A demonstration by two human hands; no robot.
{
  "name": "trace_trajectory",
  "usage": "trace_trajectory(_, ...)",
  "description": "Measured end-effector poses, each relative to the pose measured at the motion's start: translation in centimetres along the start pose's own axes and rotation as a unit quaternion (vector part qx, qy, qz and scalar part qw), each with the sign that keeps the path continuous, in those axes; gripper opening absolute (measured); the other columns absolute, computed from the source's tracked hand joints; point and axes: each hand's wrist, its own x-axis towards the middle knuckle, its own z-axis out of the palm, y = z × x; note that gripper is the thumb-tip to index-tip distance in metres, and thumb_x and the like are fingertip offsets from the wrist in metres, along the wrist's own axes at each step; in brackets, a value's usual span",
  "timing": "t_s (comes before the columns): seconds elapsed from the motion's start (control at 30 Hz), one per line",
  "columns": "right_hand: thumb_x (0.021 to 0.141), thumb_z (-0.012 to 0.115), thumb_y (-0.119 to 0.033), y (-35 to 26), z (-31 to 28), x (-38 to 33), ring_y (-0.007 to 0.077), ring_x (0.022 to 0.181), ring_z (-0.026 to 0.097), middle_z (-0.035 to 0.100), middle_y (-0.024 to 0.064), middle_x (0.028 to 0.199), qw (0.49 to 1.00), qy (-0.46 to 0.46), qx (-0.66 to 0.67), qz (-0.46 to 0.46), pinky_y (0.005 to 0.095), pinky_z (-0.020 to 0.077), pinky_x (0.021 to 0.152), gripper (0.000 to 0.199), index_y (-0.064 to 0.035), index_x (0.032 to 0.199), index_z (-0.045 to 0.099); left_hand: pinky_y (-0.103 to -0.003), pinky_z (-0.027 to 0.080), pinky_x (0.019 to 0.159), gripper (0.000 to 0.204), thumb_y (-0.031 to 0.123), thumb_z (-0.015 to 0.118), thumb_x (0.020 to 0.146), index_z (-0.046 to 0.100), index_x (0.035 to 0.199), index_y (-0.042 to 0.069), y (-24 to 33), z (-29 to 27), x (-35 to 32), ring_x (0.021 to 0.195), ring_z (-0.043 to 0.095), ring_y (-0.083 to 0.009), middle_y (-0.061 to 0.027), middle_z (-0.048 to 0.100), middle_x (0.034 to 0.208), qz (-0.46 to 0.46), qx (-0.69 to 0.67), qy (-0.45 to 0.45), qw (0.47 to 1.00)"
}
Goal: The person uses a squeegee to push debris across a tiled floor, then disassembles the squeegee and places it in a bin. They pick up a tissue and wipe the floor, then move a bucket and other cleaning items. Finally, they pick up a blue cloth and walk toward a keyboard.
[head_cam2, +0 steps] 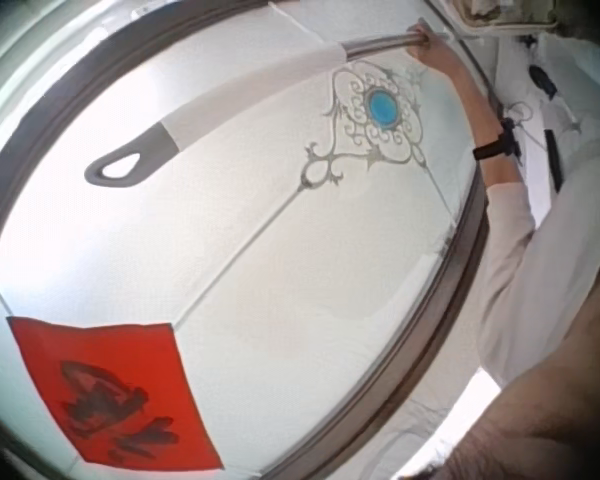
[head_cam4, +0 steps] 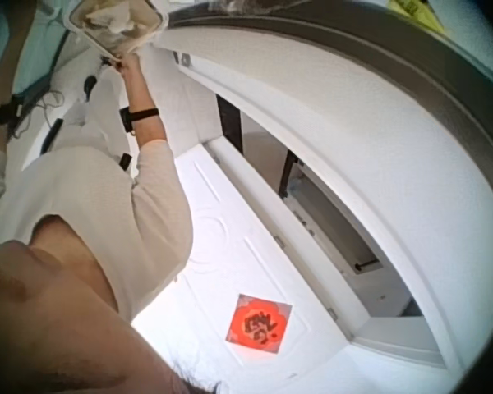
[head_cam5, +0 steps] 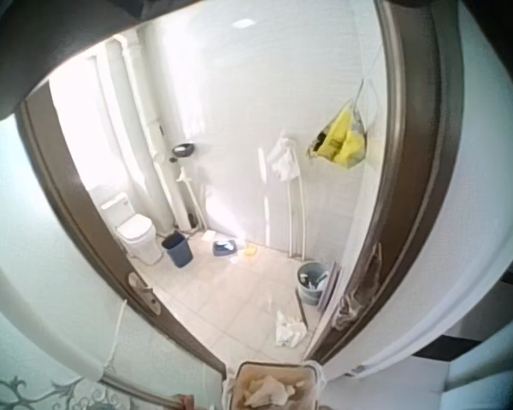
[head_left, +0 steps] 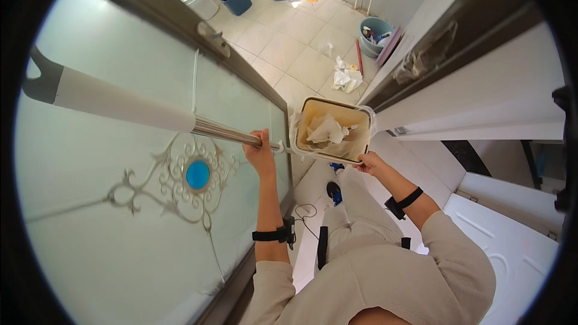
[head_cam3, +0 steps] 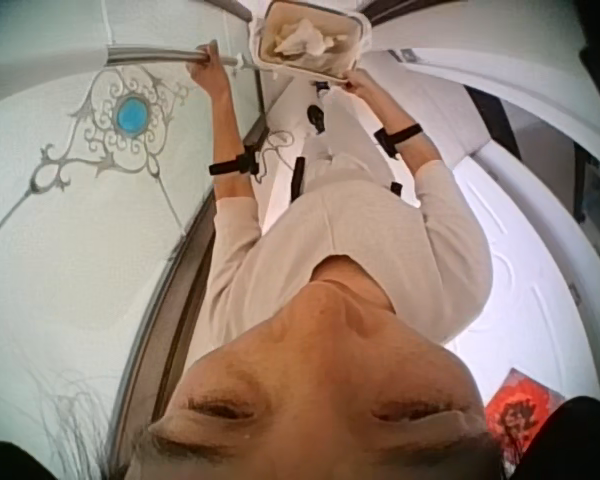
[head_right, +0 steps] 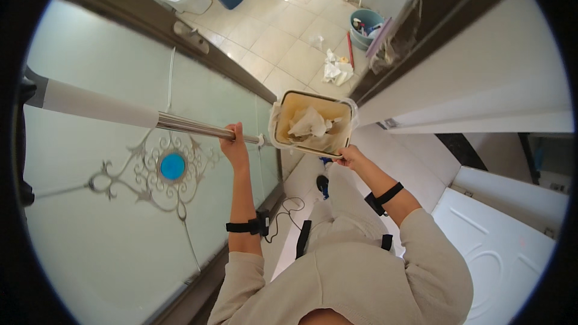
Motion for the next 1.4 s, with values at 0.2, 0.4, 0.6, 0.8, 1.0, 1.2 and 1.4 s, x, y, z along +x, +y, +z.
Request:
trace_trajectory(0.2, 0.075, 0.049, -0.001, -5.0, 4.7, 5.8, 0.0197, 0.059, 0.062, 0.062, 0.0144, 0.073, 0.999, 0.036, -0.003, -0.008, 0.0234, 0.0481, 0.044, 0.019, 0.0054, 0.092, 0.056, -0.028, 0.038, 0.064, 0.020, 0.018, 0.066, 0.080, 0.054, 0.072, 0.003, -4.5, 3.1, 7.4, 0.070, 0.044, -0.0144, -0.0029, 0.050, 0.081, -0.041, -0.068, -0.012, 0.997)
trace_trajectory(0.4, 0.076, 0.048, 0.000, -6.5, 7.6, 7.5, 0.0185, 0.059, 0.061, 0.062, 0.0140, 0.075, 0.998, 0.056, 0.002, -0.019, 0.0238, 0.0480, 0.043, 0.021, 0.0061, 0.095, 0.054, -0.022, 0.034, 0.058, 0.024, 0.016, 0.064, 0.082, 0.049, 0.068, 0.004, -5.1, 4.7, 12.6, 0.063, 0.037, -0.0070, 0.0027, 0.043, 0.069, -0.034, -0.105, -0.023, 0.994)
trace_trajectory(0.6, 0.077, 0.046, 0.000, -10.9, 8.4, 10.0, 0.0196, 0.061, 0.062, 0.063, 0.0149, 0.079, 0.997, 0.063, 0.038, -0.034, 0.0250, 0.0477, 0.045, 0.025, 0.0035, 0.100, 0.054, -0.022, 0.034, 0.058, 0.023, 0.018, 0.063, 0.083, 0.049, 0.071, 0.003, -4.7, 9.8, 19.9, 0.062, 0.036, -0.0070, 0.0024, 0.042, 0.067, -0.021, -0.098, -0.039, 0.994)
trace_trajectory(0.8, 0.077, 0.045, 0.000, -16.2, 8.0, 14.0, 0.0219, 0.063, 0.063, 0.062, 0.0158, 0.082, 0.991, 0.090, 0.098, -0.028, 0.0269, 0.0477, 0.046, 0.029, 0.0014, 0.104, 0.053, -0.022, 0.033, 0.058, 0.023, 0.020, 0.061, 0.085, 0.050, 0.074, 0.003, -4.3, 15.7, 30.8, 0.064, 0.035, -0.0079, 0.0019, 0.042, 0.070, 0.005, -0.100, -0.099, 0.990)
trace_trajectory(1.0, 0.076, 0.049, -0.002, -21.7, 6.7, 18.6, 0.0230, 0.059, 0.060, 0.060, 0.0153, 0.080, 0.976, 0.125, 0.173, -0.039, 0.0280, 0.0470, 0.045, 0.022, 0.0029, 0.098, 0.052, -0.023, 0.033, 0.059, 0.019, 0.017, 0.059, 0.085, 0.050, 0.077, 0.003, -1.9, 23.5, 39.6, 0.065, 0.036, -0.0085, 0.0006, 0.043, 0.072, 0.026, -0.100, -0.173, 0.980)
trace_trajectory(1.2, 0.080, 0.048, -0.005, -28.1, 6.4, 22.3, 0.0223, 0.059, 0.061, 0.060, 0.0157, 0.082, 0.954, 0.134, 0.266, -0.043, 0.0272, 0.0467, 0.043, 0.022, 0.0028, 0.100, 0.050, -0.023, 0.035, 0.064, 0.015, 0.016, 0.058, 0.085, 0.051, 0.090, 0.004, -0.6, 31.8, 48.9, 0.071, 0.040, -0.0091, -0.0008, 0.047, 0.081, 0.047, -0.076, -0.239, 0.967)
trace_trajectory(1.4, 0.081, 0.049, -0.006, -36.2, 4.1, 26.9, 0.0222, 0.060, 0.061, 0.059, 0.0159, 0.082, 0.941, 0.149, 0.302, -0.047, 0.0279, 0.0474, 0.044, 0.022, 0.0032, 0.101, 0.050, -0.022, 0.036, 0.065, 0.013, 0.008, 0.055, 0.084, 0.049, 0.095, 0.005, 1.2, 43.0, 57.1, 0.074, 0.043, -0.0092, -0.0021, 0.048, 0.086, 0.089, -0.041, -0.341, 0.935)
